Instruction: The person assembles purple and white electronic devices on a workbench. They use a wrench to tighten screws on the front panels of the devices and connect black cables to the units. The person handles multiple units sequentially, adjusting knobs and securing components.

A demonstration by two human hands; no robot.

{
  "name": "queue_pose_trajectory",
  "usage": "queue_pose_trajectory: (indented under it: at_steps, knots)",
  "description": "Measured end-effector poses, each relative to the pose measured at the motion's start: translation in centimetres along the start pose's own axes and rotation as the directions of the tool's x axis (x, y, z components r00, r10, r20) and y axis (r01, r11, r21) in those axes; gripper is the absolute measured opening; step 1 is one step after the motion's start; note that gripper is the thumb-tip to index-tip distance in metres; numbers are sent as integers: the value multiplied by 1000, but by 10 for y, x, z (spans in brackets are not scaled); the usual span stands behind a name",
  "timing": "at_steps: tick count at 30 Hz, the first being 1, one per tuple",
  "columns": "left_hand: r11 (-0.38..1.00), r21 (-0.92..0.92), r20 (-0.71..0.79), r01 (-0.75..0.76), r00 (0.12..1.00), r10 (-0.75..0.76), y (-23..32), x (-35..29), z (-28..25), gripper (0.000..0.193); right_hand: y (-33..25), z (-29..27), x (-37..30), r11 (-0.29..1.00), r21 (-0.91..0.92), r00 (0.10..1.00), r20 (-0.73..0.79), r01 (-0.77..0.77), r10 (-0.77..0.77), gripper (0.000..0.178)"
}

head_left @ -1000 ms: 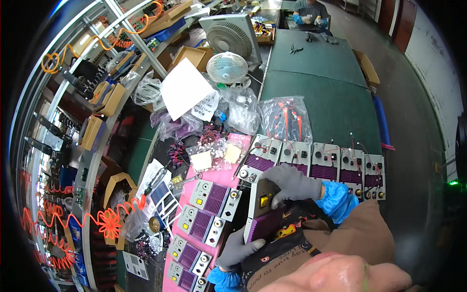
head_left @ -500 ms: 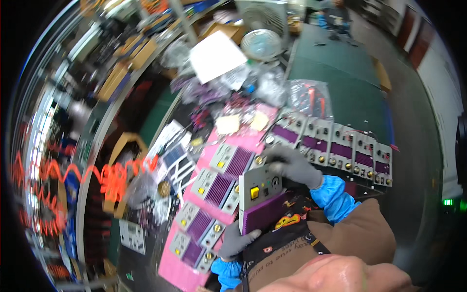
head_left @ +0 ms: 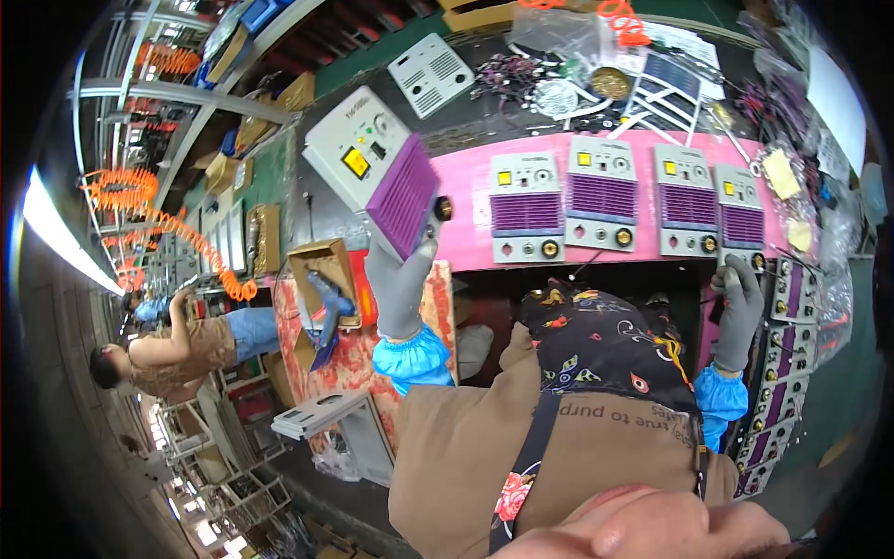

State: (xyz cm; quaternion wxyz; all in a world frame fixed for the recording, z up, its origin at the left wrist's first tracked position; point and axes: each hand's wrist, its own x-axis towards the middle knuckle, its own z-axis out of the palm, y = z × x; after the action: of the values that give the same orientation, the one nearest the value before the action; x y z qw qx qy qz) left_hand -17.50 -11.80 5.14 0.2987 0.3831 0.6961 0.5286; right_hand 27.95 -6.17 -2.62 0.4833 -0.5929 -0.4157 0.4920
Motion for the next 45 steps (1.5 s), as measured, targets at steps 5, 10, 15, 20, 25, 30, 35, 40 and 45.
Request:
queue_pose_trajectory:
  at_steps: [5,10,15,20,25,30,35,40,45]
  knots:
    - [730,679,-31,-85,989,144,-90,38,-22,68,7,44,9,997,-67,989,147,-27,36,28]
    - [488,873,-93,11,985,144,-203,69,-2,64,2,60,1,995,-97,994,95,-37,46,27]
    - [252,960,-103,118,992,-71,-243,91,37,63,-9,68,-2,992,-118,996,72,-50,58,26]
    - [397,918,19,-7,999,-25,-237,88,50,63,-16,77,-7,979,-205,994,100,-14,36,23]
    - [910,411,64,55,994,-89,-207,82,84,64,-10,77,-5,974,-224,993,107,-33,58,23]
    - [885,-74,299,459,857,-420,-232,80,99,59,-5,65,8,948,-317,990,141,45,0,23]
    - [836,-170,549,522,754,-360,-189,79,103,39,2,49,23,968,-250,988,149,10,28,25]
    - [955,-106,303,276,924,-234,-121,69,97,54,1,14,57,923,-377,980,201,80,-3,26]
    - [882,-417,169,219,972,-161,-60,43,81,62,16,-58,142,924,-382,965,250,25,77,26]
